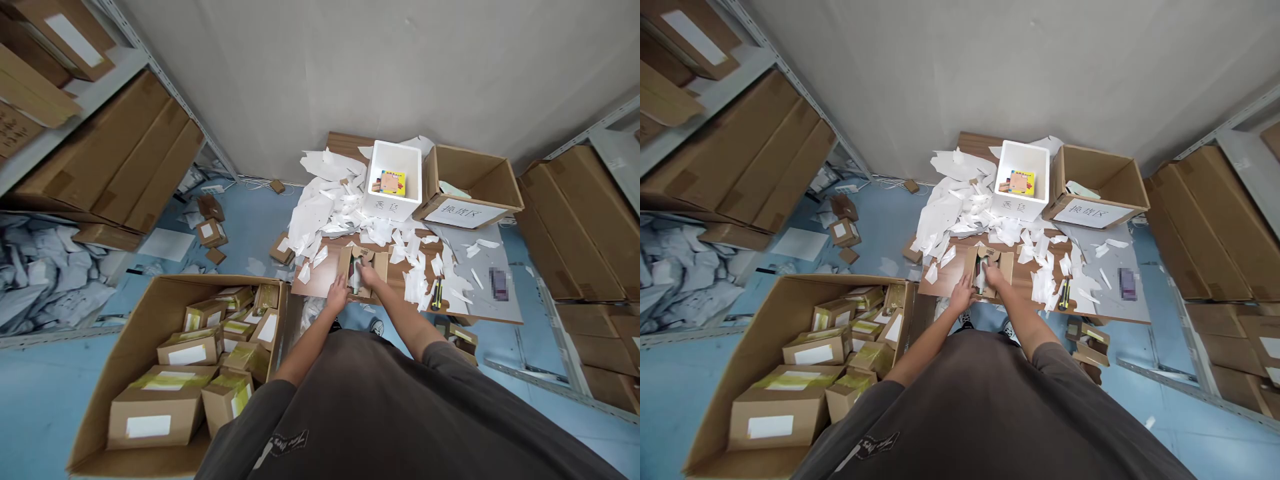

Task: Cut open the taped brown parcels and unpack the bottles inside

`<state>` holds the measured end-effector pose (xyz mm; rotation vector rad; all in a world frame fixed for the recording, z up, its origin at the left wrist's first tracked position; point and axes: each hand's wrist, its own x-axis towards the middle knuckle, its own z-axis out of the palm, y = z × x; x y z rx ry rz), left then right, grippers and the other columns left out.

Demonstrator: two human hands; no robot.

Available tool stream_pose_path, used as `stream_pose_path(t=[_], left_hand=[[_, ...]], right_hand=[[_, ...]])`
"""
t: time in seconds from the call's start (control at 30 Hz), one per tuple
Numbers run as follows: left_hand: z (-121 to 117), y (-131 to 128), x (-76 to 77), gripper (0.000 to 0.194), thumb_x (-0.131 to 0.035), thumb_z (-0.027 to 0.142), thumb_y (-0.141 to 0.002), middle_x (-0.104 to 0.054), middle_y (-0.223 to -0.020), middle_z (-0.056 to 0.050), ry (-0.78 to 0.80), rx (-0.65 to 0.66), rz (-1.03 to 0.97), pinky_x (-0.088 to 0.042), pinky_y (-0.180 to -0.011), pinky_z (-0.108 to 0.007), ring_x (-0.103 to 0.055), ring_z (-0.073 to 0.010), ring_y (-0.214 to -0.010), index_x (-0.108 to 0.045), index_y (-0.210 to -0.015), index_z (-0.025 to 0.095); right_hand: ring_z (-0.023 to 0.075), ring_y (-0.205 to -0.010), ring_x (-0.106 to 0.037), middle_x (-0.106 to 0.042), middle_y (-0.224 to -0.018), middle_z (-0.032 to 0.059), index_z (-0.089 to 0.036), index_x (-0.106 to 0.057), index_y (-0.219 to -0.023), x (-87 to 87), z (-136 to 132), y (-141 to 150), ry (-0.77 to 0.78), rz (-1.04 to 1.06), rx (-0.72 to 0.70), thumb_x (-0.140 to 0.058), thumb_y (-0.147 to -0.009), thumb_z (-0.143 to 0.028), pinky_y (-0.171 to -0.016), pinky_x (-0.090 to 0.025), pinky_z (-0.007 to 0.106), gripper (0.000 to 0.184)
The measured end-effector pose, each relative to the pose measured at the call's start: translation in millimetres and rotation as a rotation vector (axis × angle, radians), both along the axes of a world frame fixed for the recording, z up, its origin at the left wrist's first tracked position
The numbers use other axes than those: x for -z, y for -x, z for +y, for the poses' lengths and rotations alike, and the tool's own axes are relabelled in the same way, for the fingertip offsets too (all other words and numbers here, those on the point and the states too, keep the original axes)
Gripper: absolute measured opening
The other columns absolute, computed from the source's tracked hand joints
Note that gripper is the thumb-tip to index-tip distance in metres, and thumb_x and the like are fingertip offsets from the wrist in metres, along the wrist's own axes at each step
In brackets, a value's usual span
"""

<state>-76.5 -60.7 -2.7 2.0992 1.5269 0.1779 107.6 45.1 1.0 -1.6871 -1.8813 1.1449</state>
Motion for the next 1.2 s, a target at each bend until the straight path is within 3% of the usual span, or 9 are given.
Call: stream_pose_path(t=[0.17, 0.3, 0.5, 0.63, 0.73, 0.8, 0.97, 1.07, 1.2], left_hand=[[-4, 13, 4.9, 0.023, -0.073, 0.016, -0.093, -0.041, -0.176, -0.008, -0.084, -0.101, -0.004, -0.046, -0.122, -0.058, -0.036, -0.0352, -0.163, -0.082, -0.111, 0.026], [-6, 30, 6.1, 0.028, -0.068, 0.016, -0.095, -0.044, -0.175, -0.008, -0.102, -0.150, -0.005, -0.046, -0.122, -0.058, -0.037, -0.0340, -0.163, -0.080, -0.118, 0.027], [-14, 40, 4.3, 0.025, -0.069, 0.011, -0.092, -0.042, -0.177, -0.005, -0.129, -0.223, 0.026, -0.048, -0.120, -0.059, -0.037, -0.0368, -0.162, -0.080, -0.110, 0.025], [-15, 44, 4.0, 0.020, -0.071, 0.011, -0.092, -0.044, -0.176, -0.006, -0.149, -0.296, 0.035, -0.047, -0.122, -0.060, -0.040, -0.0369, -0.160, -0.079, -0.105, 0.023], [-12, 50, 3.1, 0.017, -0.072, 0.012, -0.092, -0.044, -0.175, -0.007, -0.161, -0.318, 0.020, -0.046, -0.123, -0.060, -0.041, -0.0362, -0.160, -0.079, -0.103, 0.023], [-10, 53, 2.3, 0.018, -0.073, 0.011, -0.091, -0.045, -0.174, -0.008, -0.163, -0.316, 0.009, -0.046, -0.124, -0.060, -0.041, -0.0363, -0.160, -0.079, -0.103, 0.023], [-6, 50, 2.1, 0.014, -0.076, 0.010, -0.089, -0.046, -0.173, -0.011, -0.134, -0.299, 0.008, -0.048, -0.122, -0.058, -0.043, -0.0368, -0.158, -0.080, -0.098, 0.020], [-7, 48, 4.1, 0.011, -0.077, 0.010, -0.088, -0.046, -0.173, -0.011, -0.119, -0.300, -0.009, -0.049, -0.120, -0.056, -0.042, -0.0362, -0.158, -0.081, -0.093, 0.019], [-8, 48, 7.8, 0.014, -0.074, 0.009, -0.089, -0.045, -0.174, -0.009, -0.122, -0.288, 0.009, -0.049, -0.120, -0.059, -0.041, -0.0363, -0.158, -0.082, -0.093, 0.020]], right_hand=[[0.0307, -0.165, -0.033, -0.042, -0.175, 0.0138, -0.018, -0.066, -0.149, 6.4, -7, 3, -0.144, -0.054, -0.061, -0.063, -0.078, -0.013, -0.134, -0.031, 0.053, 0.071], [0.0311, -0.170, -0.021, -0.036, -0.179, 0.0116, -0.019, -0.065, -0.152, -0.6, 26, 19, -0.216, -0.068, -0.112, -0.062, -0.080, -0.010, -0.137, -0.024, 0.056, 0.073], [0.0343, -0.160, -0.040, -0.049, -0.169, 0.0166, -0.016, -0.060, -0.157, -20.8, 87, 54, -0.113, -0.125, -0.187, -0.062, -0.080, -0.012, -0.132, -0.035, 0.052, 0.077], [0.0327, -0.148, -0.052, -0.058, -0.157, 0.0202, -0.012, -0.062, -0.151, -24.1, 67, 67, -0.232, -0.187, -0.108, -0.058, -0.091, -0.015, -0.127, -0.041, 0.048, 0.060], [0.0303, -0.135, -0.063, -0.066, -0.145, 0.0190, -0.013, -0.068, -0.141, -19.7, 42, 80, -0.070, -0.278, -0.239, -0.063, -0.096, -0.023, -0.120, -0.047, 0.040, 0.046], [0.0325, -0.138, -0.063, -0.062, -0.151, 0.0236, -0.010, -0.060, -0.151, -14.7, 33, 93, 0.098, -0.395, -0.266, -0.074, -0.094, -0.030, -0.118, -0.048, 0.039, 0.062], [0.0404, -0.146, -0.059, -0.046, -0.162, 0.0391, 0.002, -0.009, -0.175, -1.1, 35, 125, 0.388, -0.628, -0.166, -0.085, -0.087, -0.049, -0.117, -0.051, 0.044, 0.126], [0.0401, -0.141, -0.064, -0.053, -0.157, 0.0391, 0.000, 0.005, -0.175, 4.9, 43, 135, 0.433, -0.658, -0.102, -0.082, -0.088, -0.050, -0.112, -0.055, 0.047, 0.133], [0.0384, -0.131, -0.071, -0.065, -0.142, 0.0371, 0.002, 0.009, -0.174, 5.1, 48, 140, 0.441, -0.630, 0.000, -0.080, -0.091, -0.042, -0.104, -0.059, 0.045, 0.130]])
